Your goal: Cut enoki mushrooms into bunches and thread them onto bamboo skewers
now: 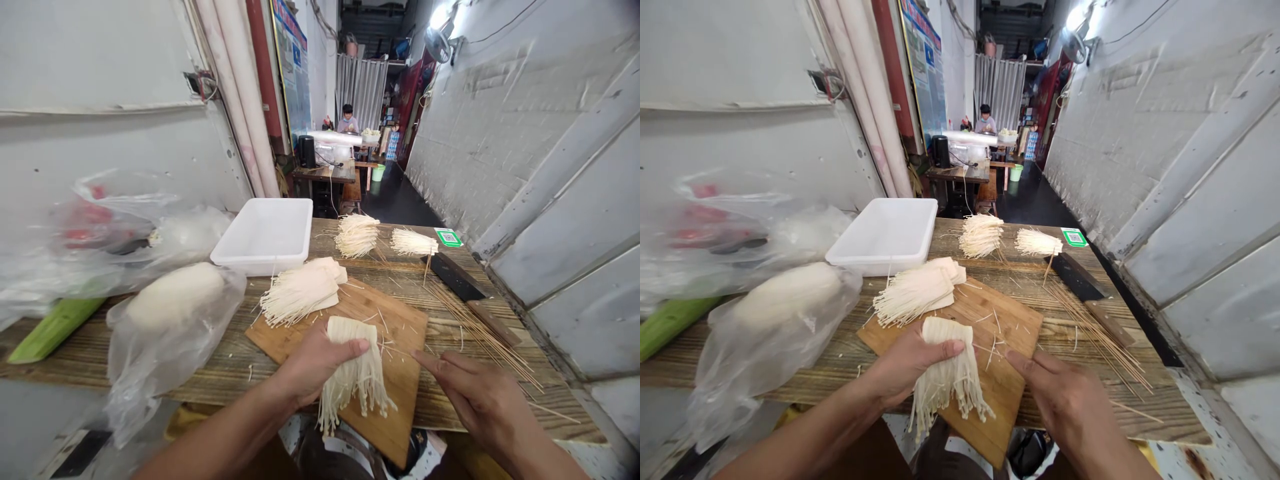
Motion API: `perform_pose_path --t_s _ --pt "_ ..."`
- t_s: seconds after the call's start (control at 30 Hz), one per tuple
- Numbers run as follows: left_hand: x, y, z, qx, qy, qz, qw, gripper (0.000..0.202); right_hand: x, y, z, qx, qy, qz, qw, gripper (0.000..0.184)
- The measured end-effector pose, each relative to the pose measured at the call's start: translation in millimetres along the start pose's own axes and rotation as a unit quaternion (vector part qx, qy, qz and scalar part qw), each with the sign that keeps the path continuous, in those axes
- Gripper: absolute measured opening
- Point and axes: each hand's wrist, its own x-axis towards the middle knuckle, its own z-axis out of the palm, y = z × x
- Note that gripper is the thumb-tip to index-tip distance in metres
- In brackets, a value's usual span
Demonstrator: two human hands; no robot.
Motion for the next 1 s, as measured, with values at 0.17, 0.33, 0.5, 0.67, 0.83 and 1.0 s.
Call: perform_pose_path --t_s 0.17,0.33,0.5,0.67,0.83,1.0 --pt "1.5 0.5 0.0 0.0 -0.002 -0.002 1.0 0.042 7.4 1.3 0.8 0.036 0.016 -0.014 0.999 0.037" --pt "5.4 -0.1 1.2 -0.002 -0.01 0.013 1.0 0.044 13.6 -0.1 3.0 0.025 0.016 -0.014 0.999 0.035" --pt "4.8 3.2 1.2 -0.008 -0.01 0.006 1.0 0.043 16.4 -1.2 3.9 0.028 0.026 -0.01 0.999 0.033" --pt "4.9 7.4 -1.7 -0.024 -0.056 -0.015 0.998 0.04 14.7 2.3 3.7 0.046 0.058 0.005 0.997 0.032" --pt "7.0 1.3 -3.0 -0.023 -0.041 -0.004 0.999 0.038 12.8 3.7 3.0 0.055 0.053 0.012 0.997 0.033" --pt "6.8 -3.7 -3.6 -0.021 -0.041 0.002 0.999 0.037 10.8 3.2 0.6 0.078 0.023 0.019 0.996 0.034"
